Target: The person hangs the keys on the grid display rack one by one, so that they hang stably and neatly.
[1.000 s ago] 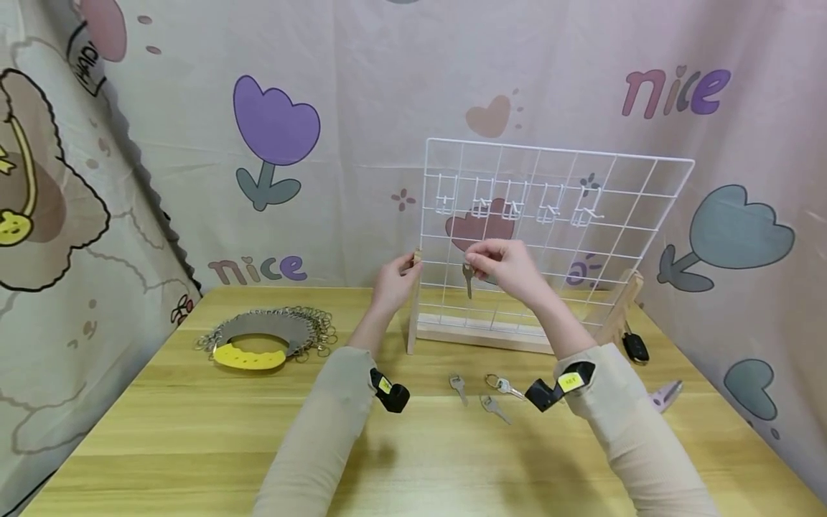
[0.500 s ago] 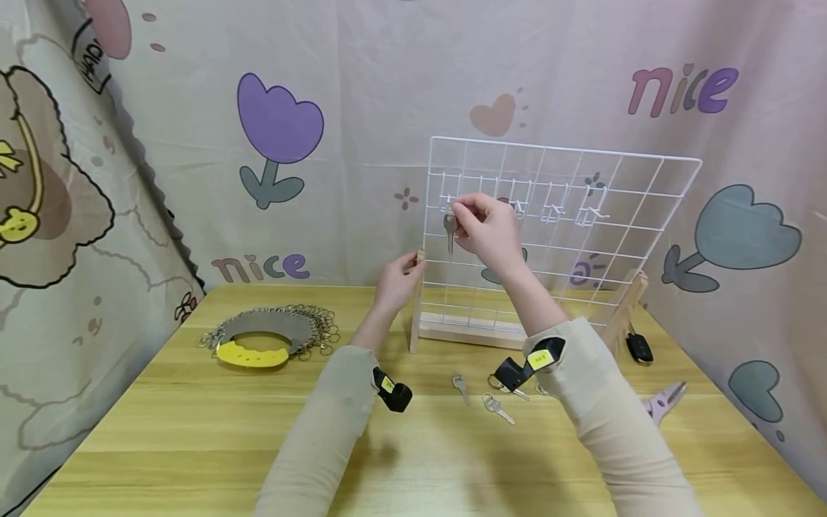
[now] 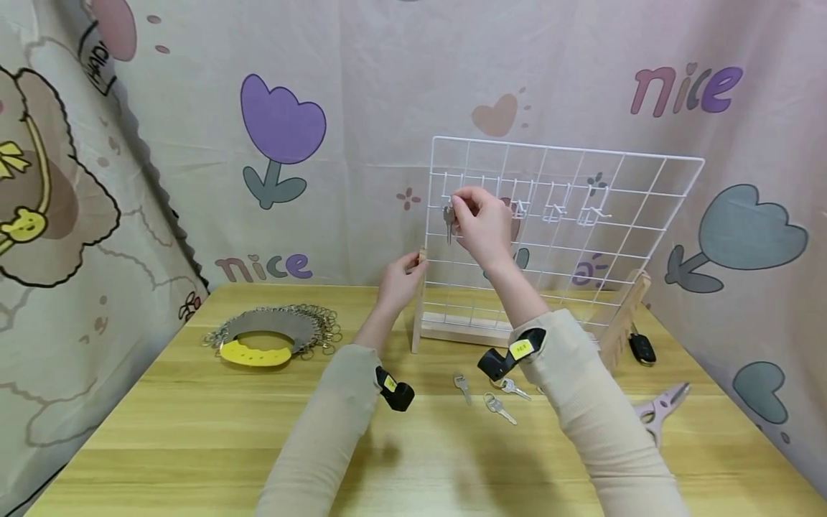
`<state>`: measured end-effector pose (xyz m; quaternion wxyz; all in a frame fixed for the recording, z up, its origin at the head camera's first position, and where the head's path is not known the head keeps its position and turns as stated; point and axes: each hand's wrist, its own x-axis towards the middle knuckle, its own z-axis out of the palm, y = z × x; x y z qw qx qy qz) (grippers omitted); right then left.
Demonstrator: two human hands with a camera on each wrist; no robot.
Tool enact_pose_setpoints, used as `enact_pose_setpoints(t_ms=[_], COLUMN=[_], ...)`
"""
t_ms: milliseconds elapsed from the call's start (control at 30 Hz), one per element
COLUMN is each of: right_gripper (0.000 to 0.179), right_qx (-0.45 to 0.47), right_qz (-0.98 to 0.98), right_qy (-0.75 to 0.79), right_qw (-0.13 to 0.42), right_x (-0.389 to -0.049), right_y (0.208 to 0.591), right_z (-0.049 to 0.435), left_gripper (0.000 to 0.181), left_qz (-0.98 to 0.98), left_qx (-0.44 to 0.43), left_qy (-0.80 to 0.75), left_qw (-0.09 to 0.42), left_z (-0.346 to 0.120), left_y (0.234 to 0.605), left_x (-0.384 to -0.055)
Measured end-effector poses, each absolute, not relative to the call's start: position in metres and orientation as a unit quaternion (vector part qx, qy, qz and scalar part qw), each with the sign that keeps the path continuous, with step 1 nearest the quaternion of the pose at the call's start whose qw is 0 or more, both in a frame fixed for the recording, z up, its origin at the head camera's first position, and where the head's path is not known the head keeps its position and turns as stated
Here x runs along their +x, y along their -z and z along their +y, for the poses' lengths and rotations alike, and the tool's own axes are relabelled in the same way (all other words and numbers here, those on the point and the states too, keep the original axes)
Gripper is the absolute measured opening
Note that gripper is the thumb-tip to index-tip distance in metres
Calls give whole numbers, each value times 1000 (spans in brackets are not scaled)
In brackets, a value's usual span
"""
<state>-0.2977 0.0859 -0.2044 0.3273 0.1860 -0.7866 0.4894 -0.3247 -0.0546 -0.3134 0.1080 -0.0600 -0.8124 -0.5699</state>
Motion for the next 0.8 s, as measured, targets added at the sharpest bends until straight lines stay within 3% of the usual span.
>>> enact_pose_setpoints(t_ms=[800], right_gripper=[15], right_qx=[161], right_qz=[-727], right_qy=[-615], right_qw=[259], right_x=[-304], right_y=[236], right_z=[91], left_gripper=[45], left_qz=[-815], left_qx=[-64], left_qy=[565], left_qw=[111], left_z=[-55], left_y=[315], left_x=[-325])
